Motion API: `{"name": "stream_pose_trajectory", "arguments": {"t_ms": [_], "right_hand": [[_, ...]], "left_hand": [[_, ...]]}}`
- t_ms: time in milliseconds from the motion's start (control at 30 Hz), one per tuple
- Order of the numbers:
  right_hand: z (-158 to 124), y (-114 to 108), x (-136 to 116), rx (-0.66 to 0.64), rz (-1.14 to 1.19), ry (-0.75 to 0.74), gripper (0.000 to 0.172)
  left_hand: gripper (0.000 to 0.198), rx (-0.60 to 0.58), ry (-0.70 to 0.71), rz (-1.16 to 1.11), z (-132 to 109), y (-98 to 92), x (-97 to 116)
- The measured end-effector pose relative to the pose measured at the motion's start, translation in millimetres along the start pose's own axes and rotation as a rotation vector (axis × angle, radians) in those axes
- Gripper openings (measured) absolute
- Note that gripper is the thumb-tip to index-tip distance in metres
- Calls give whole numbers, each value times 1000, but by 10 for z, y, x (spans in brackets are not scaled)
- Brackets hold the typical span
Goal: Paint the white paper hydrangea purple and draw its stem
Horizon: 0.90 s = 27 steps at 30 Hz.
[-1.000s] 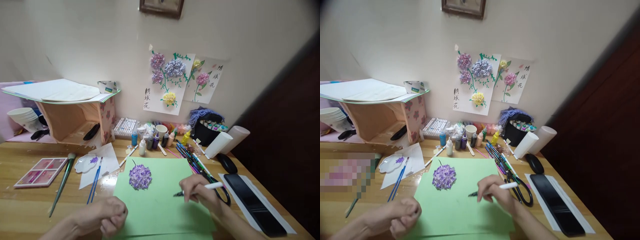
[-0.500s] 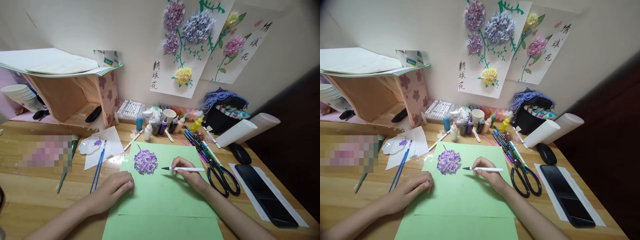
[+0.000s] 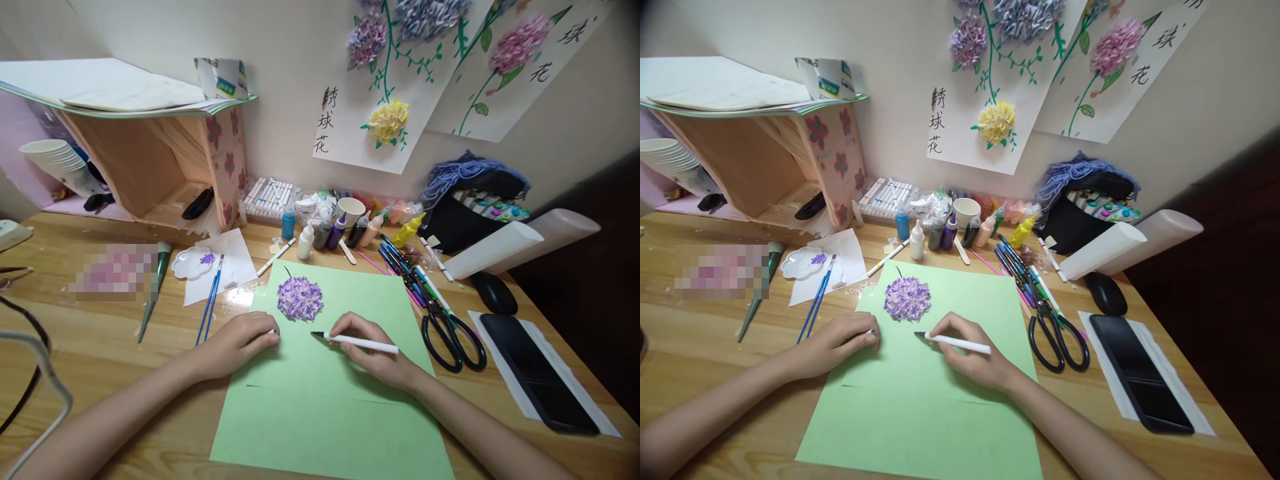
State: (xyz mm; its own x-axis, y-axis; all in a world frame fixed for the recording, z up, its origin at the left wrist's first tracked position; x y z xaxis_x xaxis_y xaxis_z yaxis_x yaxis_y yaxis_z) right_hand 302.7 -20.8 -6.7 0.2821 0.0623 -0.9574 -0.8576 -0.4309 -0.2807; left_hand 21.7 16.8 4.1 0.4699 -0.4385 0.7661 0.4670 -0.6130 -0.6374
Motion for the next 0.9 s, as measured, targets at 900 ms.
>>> {"name": "stream_pose_trajectory", "arguments": {"t_ms": [900], "right_hand": [[330, -341, 126, 412, 115, 88, 25]], "left_hand": [[31, 2, 63, 12, 12, 27, -47]]}}
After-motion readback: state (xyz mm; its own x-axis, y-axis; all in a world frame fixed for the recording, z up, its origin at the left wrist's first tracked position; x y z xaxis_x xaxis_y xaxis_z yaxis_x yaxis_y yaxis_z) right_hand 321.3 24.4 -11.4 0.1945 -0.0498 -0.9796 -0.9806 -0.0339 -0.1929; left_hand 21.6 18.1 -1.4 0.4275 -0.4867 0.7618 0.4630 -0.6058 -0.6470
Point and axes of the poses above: each hand's wrist, its own z-axis towards the middle knuckle, its own y-axis out of the palm, x = y × z, the point moved 1 cm from there along z, towards the middle knuckle, and after that the axes turned 1 degree about -z, right-handed, at the moved point
